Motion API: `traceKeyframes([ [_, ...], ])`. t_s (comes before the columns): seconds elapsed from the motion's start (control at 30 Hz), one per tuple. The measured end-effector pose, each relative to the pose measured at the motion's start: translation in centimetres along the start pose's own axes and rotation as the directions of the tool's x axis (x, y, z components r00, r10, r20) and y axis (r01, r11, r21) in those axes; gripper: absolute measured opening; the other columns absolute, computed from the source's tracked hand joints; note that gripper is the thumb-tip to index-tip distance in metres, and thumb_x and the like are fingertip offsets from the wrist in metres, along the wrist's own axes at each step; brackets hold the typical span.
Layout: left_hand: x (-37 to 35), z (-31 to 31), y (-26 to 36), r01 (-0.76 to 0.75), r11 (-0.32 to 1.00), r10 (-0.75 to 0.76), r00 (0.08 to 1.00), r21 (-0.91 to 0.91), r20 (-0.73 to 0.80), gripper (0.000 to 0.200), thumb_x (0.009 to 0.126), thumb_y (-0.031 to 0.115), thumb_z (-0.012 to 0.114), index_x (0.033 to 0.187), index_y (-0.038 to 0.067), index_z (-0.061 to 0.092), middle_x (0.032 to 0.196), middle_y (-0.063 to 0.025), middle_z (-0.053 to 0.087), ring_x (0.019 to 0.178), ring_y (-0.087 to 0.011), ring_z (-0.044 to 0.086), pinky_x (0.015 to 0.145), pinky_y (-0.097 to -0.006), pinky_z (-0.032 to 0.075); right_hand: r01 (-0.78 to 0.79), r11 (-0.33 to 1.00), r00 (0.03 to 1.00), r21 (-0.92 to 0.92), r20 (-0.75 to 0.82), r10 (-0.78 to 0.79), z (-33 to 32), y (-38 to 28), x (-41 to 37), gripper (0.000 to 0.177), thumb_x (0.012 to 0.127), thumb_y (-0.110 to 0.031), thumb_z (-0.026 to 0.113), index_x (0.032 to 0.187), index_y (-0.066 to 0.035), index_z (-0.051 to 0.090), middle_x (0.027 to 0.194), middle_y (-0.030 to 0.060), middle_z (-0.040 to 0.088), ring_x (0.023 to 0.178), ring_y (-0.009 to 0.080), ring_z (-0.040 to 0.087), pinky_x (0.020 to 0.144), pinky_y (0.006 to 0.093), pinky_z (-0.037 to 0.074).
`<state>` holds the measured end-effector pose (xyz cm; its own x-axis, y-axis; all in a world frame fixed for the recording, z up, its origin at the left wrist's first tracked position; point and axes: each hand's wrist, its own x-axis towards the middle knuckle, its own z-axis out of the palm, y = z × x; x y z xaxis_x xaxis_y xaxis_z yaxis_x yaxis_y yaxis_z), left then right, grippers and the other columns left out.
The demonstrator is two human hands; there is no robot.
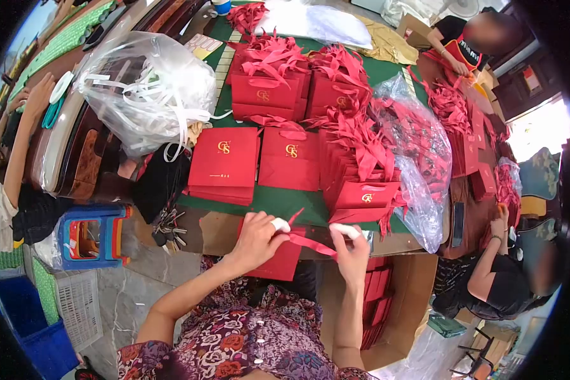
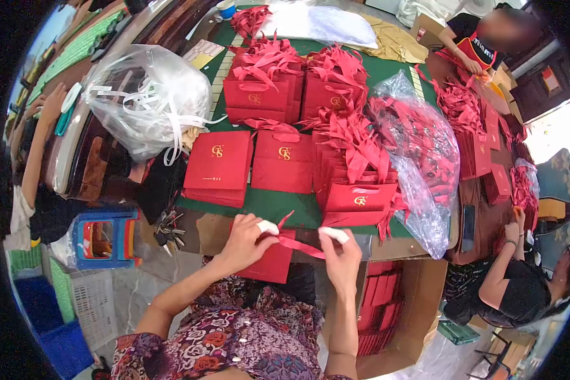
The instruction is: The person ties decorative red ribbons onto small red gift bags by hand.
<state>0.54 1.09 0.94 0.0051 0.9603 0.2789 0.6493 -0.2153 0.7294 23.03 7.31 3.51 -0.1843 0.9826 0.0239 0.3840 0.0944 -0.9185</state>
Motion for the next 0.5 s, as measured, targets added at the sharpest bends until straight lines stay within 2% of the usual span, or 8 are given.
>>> traceKeyframes([
  [0.03, 0.4, 0.1, -0.4, 0.035, 0.999, -0.035, 0.999, 0.009, 0.009, 0.019, 0.078, 0.019, 0.079, 0.091, 0.011, 0.068, 0.083, -0.0051, 0.065, 0.081, -0.0257, 0.056, 0.079, -0.0386, 0.038, 0.001, 1.000, 1.000, -0.001, -0.001, -0.001, -0.6, 0.1, -0.7, 0.016, 0.086, -0.005, 0.074, 0.102, -0.002, 0.073, 0.087, 0.0055, 0.064, 0.079, 0.0136, 0.062, 0.071, 0.0243, 0.047],
  [0.1, 1.0, 0.7, -1.1, 0.031, 0.999, -0.032, 0.999, 0.027, 0.029, 0.020, 0.079, 0.018, 0.078, 0.093, 0.009, 0.068, 0.085, -0.0058, 0.065, 0.083, -0.0269, 0.056, 0.079, -0.0389, 0.038, -0.083, 0.970, 0.991, -0.230, 0.087, 0.106, -1.8, 0.2, -2.0, 0.023, 0.084, -0.008, 0.077, 0.106, -0.003, 0.072, 0.094, 0.0080, 0.065, 0.081, 0.0172, 0.063, 0.077, 0.0302, 0.049],
  [0.13, 1.3, 0.9, -1.1, 0.022, 0.998, -0.023, 1.000, 0.059, 0.016, 0.020, 0.079, 0.018, 0.078, 0.095, 0.009, 0.068, 0.086, -0.0063, 0.065, 0.084, -0.0269, 0.056, 0.078, -0.0390, 0.038, 0.058, 0.914, 0.995, -0.402, 0.102, -0.018, -2.0, 1.3, -2.5, 0.025, 0.081, -0.009, 0.078, 0.105, -0.003, 0.071, 0.098, 0.0111, 0.065, 0.082, 0.0239, 0.064, 0.079, 0.0365, 0.050],
  [0.23, 1.9, 1.6, -1.4, 0.030, 0.993, -0.033, 0.999, 0.112, 0.022, 0.024, 0.079, 0.016, 0.077, 0.099, 0.008, 0.068, 0.093, -0.0084, 0.065, 0.089, -0.0278, 0.057, 0.081, -0.0399, 0.039, 0.197, 0.766, 0.980, -0.612, 0.099, -0.172, -1.7, 2.7, -3.3, 0.022, 0.079, -0.009, 0.078, 0.099, -0.003, 0.070, 0.098, 0.0131, 0.063, 0.082, 0.0290, 0.063, 0.076, 0.0400, 0.050],
  [0.3, 2.3, 1.7, -1.2, -0.040, 0.987, 0.054, 0.995, 0.155, -0.084, 0.026, 0.079, 0.015, 0.077, 0.102, 0.007, 0.068, 0.100, -0.0095, 0.064, 0.095, -0.0295, 0.057, 0.086, -0.0408, 0.041, 0.223, 0.789, 0.975, -0.573, 0.119, -0.189, -1.6, 3.4, -3.5, 0.019, 0.078, -0.008, 0.078, 0.094, -0.004, 0.068, 0.092, 0.0145, 0.062, 0.079, 0.0332, 0.061, 0.071, 0.0405, 0.050],
  [0.4, 1.0, 1.1, 0.1, -0.033, 0.997, 0.040, 0.993, 0.064, -0.108, 0.026, 0.079, 0.011, 0.076, 0.104, 0.006, 0.068, 0.104, -0.0097, 0.063, 0.100, -0.0311, 0.057, 0.088, -0.0414, 0.043, 0.134, 0.803, 0.990, -0.581, 0.108, -0.087, -1.3, 2.8, -3.5, 0.014, 0.081, -0.007, 0.076, 0.092, -0.004, 0.068, 0.084, 0.0120, 0.065, 0.071, 0.0268, 0.063, 0.067, 0.0366, 0.050],
  [0.47, -0.7, 0.8, 1.0, -0.023, 0.999, 0.021, 0.994, -0.022, -0.109, 0.026, 0.082, 0.010, 0.075, 0.107, 0.005, 0.068, 0.102, -0.0097, 0.063, 0.096, -0.0291, 0.060, 0.081, -0.0379, 0.048, -0.166, 0.963, 0.983, -0.211, 0.046, 0.179, -0.6, 0.2, -3.2, 0.009, 0.086, -0.006, 0.074, 0.092, -0.002, 0.067, 0.075, 0.0056, 0.066, 0.063, 0.0136, 0.061, 0.060, 0.0285, 0.048],
  [0.5, -1.5, 0.6, 1.8, -0.019, 1.000, 0.017, 0.994, -0.020, -0.111, 0.026, 0.082, 0.010, 0.075, 0.107, 0.005, 0.068, 0.102, -0.0097, 0.063, 0.096, -0.0291, 0.060, 0.081, -0.0379, 0.048, -0.165, 0.963, 0.982, -0.211, 0.051, 0.180, -0.1, -0.7, -3.0, 0.009, 0.086, -0.006, 0.074, 0.092, -0.002, 0.067, 0.075, 0.0056, 0.066, 0.063, 0.0136, 0.061, 0.060, 0.0285, 0.048],
])
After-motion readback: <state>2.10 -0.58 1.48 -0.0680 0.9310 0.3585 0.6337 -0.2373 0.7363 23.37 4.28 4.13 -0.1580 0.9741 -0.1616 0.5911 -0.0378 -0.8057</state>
